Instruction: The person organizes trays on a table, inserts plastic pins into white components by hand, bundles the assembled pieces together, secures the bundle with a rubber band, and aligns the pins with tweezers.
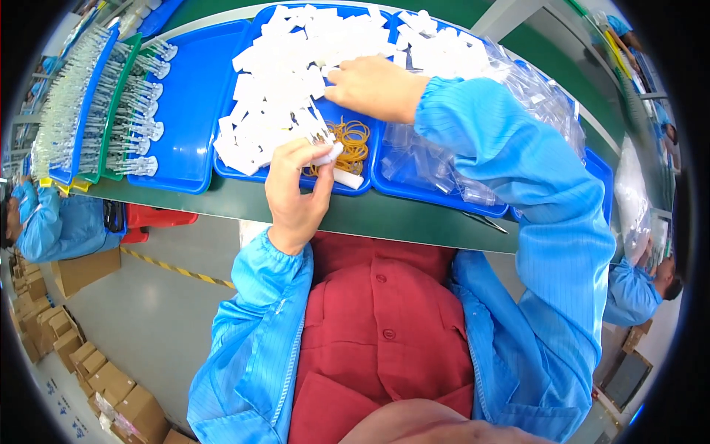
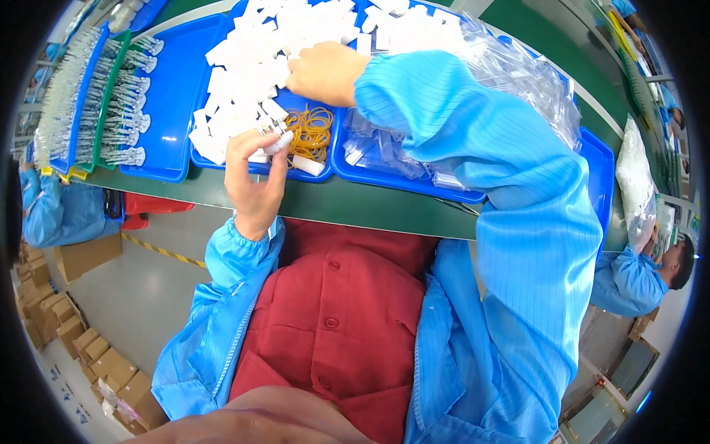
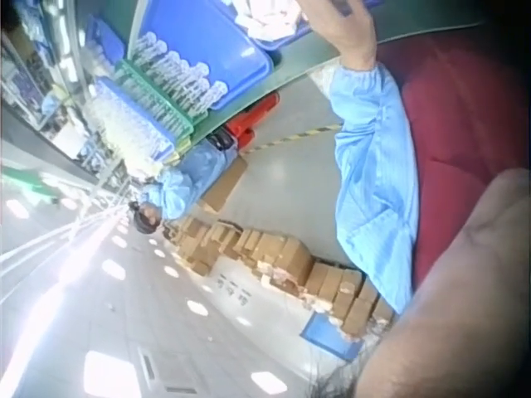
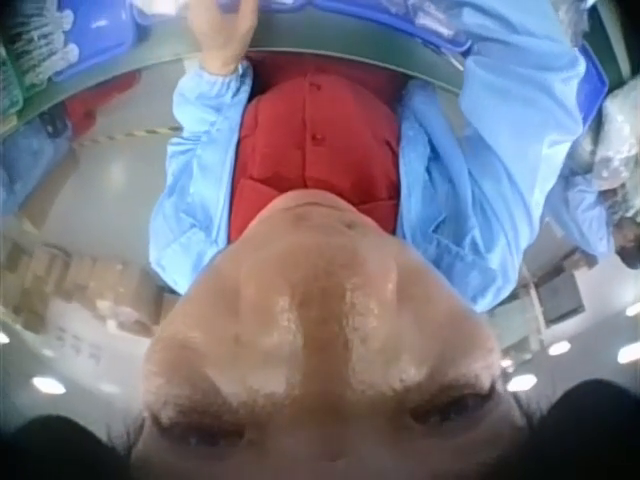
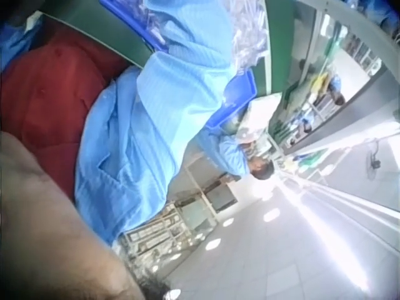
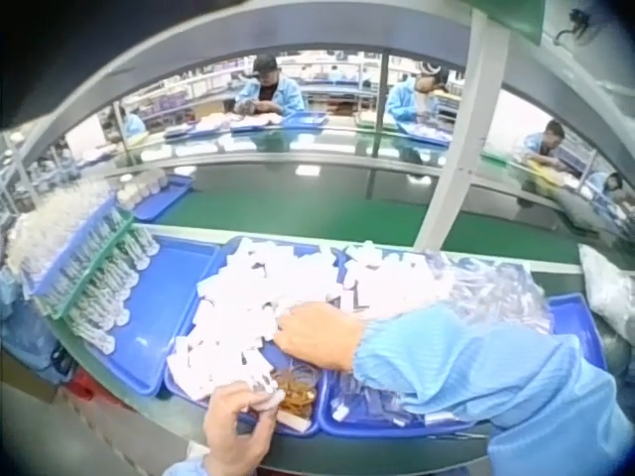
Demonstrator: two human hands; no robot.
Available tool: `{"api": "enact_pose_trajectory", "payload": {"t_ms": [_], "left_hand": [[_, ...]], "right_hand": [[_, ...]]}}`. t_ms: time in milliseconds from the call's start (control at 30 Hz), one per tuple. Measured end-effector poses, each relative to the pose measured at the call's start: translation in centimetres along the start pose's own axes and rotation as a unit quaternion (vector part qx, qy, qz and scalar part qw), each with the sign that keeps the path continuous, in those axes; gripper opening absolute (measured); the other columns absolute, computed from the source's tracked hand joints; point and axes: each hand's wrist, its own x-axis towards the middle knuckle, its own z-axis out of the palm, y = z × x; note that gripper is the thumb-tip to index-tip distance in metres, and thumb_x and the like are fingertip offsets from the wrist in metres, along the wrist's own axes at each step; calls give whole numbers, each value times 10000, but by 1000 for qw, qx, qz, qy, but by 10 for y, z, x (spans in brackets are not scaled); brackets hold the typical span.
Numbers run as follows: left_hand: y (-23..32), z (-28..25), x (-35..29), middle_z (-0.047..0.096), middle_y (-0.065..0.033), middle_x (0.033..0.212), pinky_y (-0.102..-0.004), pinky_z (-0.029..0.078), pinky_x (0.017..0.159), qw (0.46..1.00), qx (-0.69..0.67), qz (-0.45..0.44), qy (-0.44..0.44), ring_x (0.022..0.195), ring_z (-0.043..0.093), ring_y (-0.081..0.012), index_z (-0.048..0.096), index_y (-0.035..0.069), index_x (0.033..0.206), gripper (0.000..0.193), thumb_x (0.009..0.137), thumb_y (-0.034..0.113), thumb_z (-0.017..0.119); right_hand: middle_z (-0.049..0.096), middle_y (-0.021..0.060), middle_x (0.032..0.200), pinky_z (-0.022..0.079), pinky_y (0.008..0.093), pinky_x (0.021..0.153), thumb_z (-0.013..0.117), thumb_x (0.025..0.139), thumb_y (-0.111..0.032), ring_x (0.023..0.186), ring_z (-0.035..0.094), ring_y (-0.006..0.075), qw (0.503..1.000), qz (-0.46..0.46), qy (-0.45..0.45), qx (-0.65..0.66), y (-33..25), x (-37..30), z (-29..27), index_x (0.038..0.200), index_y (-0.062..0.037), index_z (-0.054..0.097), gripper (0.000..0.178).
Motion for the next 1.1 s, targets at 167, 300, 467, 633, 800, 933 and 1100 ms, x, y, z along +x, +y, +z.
{"api": "enact_pose_trajectory", "payload": {"t_ms": [167, 300, 467, 633, 800, 933, 1100], "left_hand": [[-2, 5, -7, 626, -126, 996, -345, 488, 843, 1000, -18, 11, -11, 931, 619, -273, 621, 43, 1038, 353, 741, -84, 765], [-14, 6, -13, 607, -132, 1025, -363, 472, 897, 1000, 4, 3, -14, 961, 590, -259, 577, 14, 1067, 266, 834, -65, 678], [-17, -8, -23, 568, -137, 1055, -366, 447, 927, 997, -32, -72, -12, 998, 558, -268, 539, 7, 1067, 257, 857, -82, 659], [-14, -2, -18, 571, -135, 1070, -342, 466, 897, 994, -71, -81, -24, 1002, 567, -250, 533, 14, 1066, 258, 861, -80, 659], [7, -8, -17, 561, -155, 1143, -353, 479, 909, 984, -156, -87, 3, 1031, 570, -256, 531, 29, 1068, 305, 838, -118, 668], [21, 0, -12, 569, -147, 1145, -366, 455, 965, 960, -258, -100, -27, 1069, 581, -247, 548, 24, 1045, 329, 795, -122, 706], [44, 5, 6, 645, -156, 1065, -332, 520, 866, 904, -393, -110, -128, 1005, 654, -238, 580, 15, 1015, 300, 787, -137, 705]], "right_hand": [[671, 97, 845, 579, 410, 663, 618, 768, -170, 800, 698, 297, 1000, 4, 8, -23, 3, 0, 2, 828, -94, 696, 124], [688, 151, 699, 555, 438, 595, 642, 714, -215, 658, 691, 311, 994, 111, -1, 22, 0, 21, 52, 689, -78, 723, 161], [699, 71, 798, 499, 406, 639, 650, 763, -214, 765, 687, 255, 1000, 1, -13, -25, -2, 40, 26, 791, -114, 690, 111], [651, 104, 912, 501, 408, 703, 681, 764, -263, 880, 656, 282, 998, 26, 51, 4, 4, 4, -46, 915, -110, 659, 216], [638, 144, 889, 510, 417, 717, 615, 810, -173, 831, 640, 274, 908, 171, 166, 346, -3, -27, -80, 1032, -45, 653, 258], [638, 28, 901, 496, 278, 682, 563, 910, -96, 797, 594, 105, 654, 322, 177, 661, -32, -75, -109, 1152, -56, 637, 256], [625, 59, 935, 517, 309, 767, 521, 950, -122, 839, 606, 138, 392, 375, 324, 775, -70, -107, -88, 1264, -10, 544, 334]]}}
